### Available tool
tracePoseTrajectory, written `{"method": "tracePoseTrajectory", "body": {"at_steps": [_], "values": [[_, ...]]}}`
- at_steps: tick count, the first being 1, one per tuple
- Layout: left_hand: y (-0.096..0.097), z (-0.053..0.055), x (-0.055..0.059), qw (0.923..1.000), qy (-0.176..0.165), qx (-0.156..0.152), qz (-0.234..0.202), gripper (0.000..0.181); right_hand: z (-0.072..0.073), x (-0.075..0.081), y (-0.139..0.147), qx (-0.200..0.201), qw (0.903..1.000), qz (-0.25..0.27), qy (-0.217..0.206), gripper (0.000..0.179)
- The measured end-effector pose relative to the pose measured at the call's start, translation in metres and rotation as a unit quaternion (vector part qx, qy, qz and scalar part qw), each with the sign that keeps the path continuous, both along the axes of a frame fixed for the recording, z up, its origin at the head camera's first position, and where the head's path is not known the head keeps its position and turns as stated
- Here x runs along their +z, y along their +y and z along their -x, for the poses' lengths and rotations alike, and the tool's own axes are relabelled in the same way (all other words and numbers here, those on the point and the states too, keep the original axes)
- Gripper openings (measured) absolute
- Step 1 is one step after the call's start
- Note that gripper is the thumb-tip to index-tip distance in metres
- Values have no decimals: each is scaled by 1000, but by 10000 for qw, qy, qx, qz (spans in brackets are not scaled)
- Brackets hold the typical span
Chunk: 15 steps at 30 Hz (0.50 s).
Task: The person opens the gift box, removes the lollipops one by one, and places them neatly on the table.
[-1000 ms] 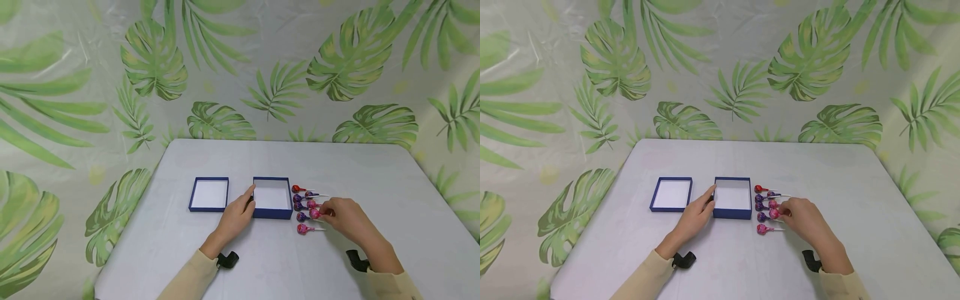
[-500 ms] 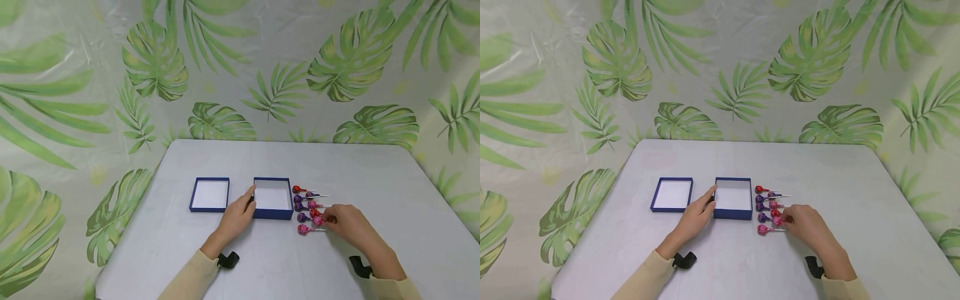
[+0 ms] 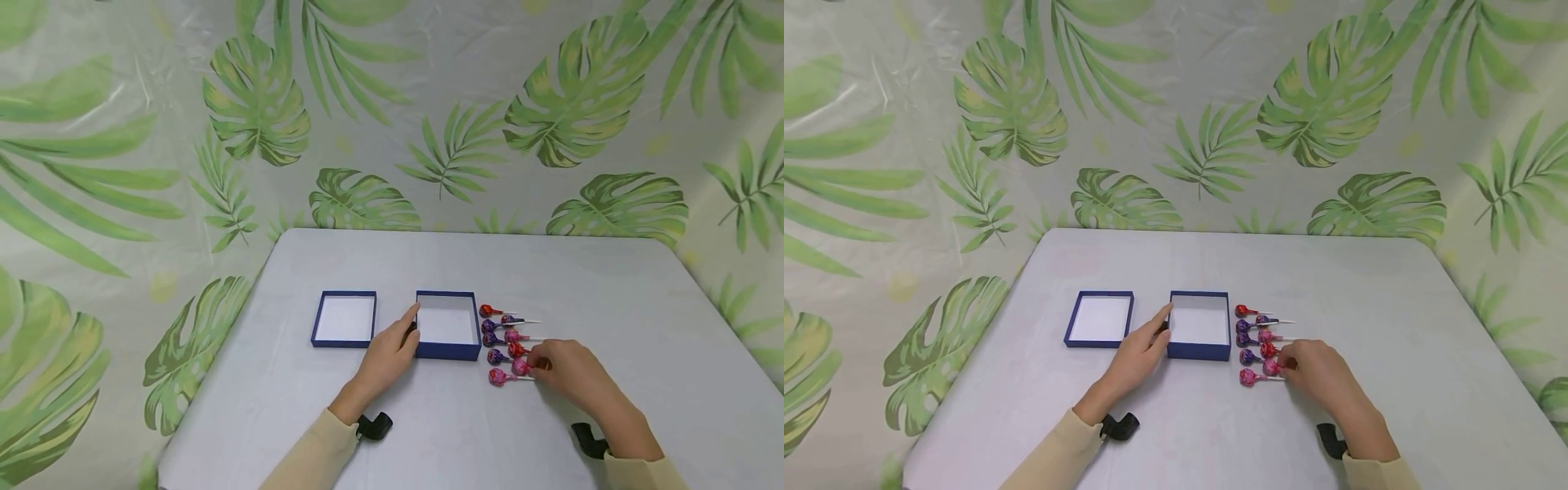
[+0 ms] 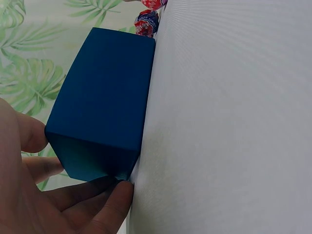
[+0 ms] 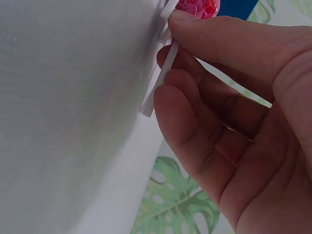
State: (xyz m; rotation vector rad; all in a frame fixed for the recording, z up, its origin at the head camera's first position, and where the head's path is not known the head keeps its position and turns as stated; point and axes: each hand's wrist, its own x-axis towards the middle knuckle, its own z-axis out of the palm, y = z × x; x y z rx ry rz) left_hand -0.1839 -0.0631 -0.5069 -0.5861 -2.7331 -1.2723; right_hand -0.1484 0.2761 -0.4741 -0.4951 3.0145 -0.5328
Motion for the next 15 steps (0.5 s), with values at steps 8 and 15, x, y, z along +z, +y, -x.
{"method": "tracePoseTrajectory", "body": {"at_steps": [8,15], "values": [[1,0,0,10000,8,-13,-14,53,0,-3,1,-37,10000,5,11,12],[0,1,-1,10000,-18,13,31,53,1,-5,2,-126,9999,29,58,12]]}}
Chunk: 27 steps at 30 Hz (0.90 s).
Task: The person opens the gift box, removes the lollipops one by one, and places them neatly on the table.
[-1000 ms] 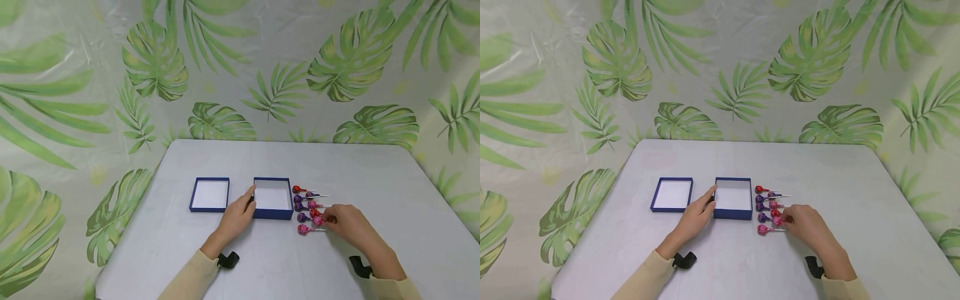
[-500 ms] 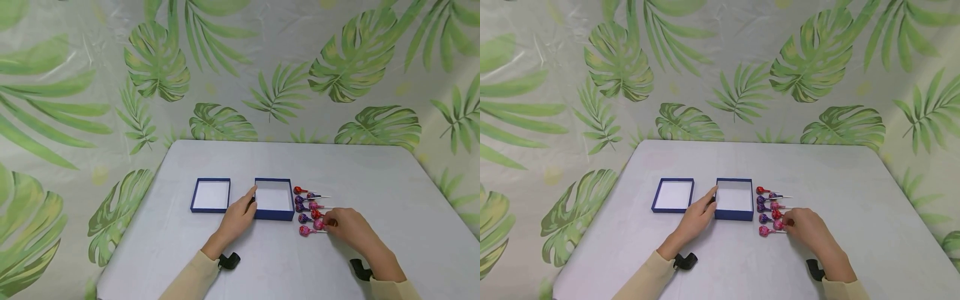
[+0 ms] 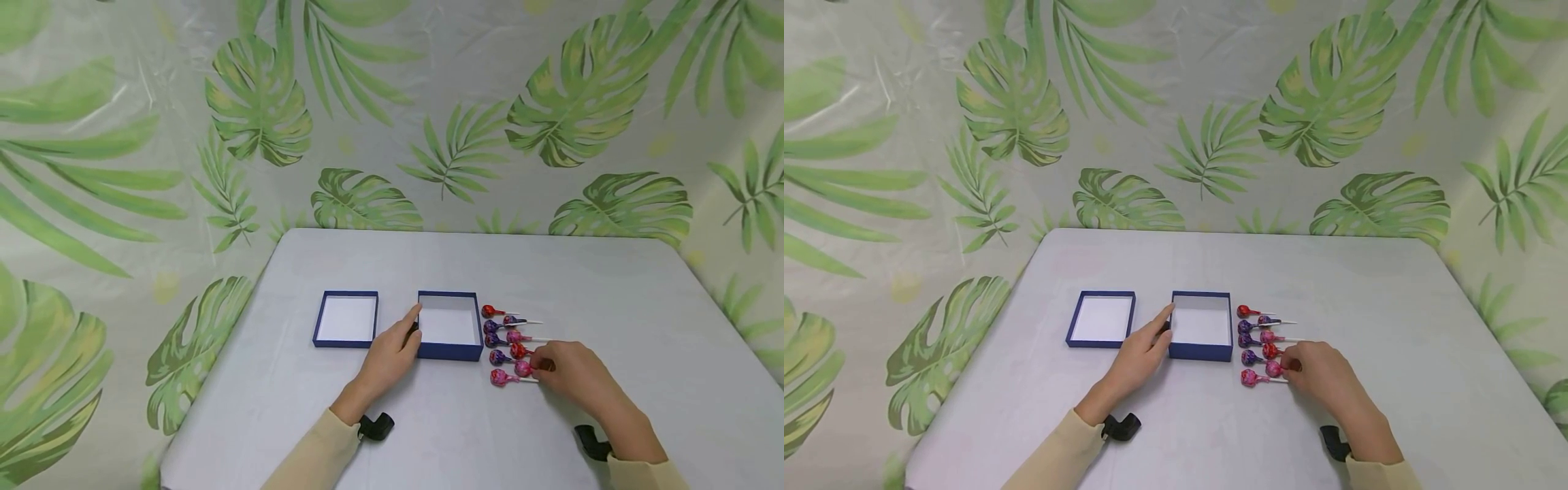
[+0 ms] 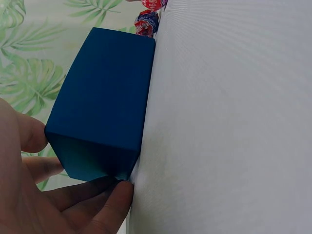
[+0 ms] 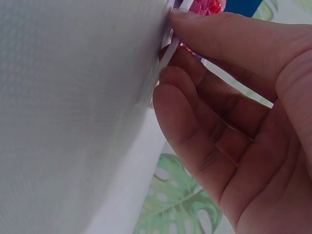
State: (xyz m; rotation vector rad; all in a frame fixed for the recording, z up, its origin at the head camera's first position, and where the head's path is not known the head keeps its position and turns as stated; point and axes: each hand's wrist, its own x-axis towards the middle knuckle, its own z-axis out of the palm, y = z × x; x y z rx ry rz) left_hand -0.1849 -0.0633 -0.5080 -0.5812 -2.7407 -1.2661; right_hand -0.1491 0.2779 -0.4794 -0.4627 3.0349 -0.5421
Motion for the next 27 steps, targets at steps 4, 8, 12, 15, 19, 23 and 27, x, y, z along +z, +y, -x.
{"method": "tracePoseTrajectory", "body": {"at_steps": [4,8,12,15,19,23,27], "values": [[0,1,0,10000,23,-4,5,53,0,0,1,0,10000,7,37,13],[0,2,0,10000,25,-3,1,53,0,1,3,15,10000,-26,-1,11],[-2,1,-1,10000,-3,-6,-5,53,-4,7,6,-59,9998,-77,-190,10],[-2,1,-1,10000,19,-20,-13,53,-6,14,9,-129,9996,-125,-208,12],[-1,2,-1,10000,55,-42,-59,53,-6,25,15,-199,9994,-216,-159,13],[1,1,-1,9999,67,-54,-109,53,-7,34,18,-299,9989,-296,-217,12],[1,-2,-2,9999,82,-58,-97,53,-9,37,18,-368,9988,-277,-149,9]]}}
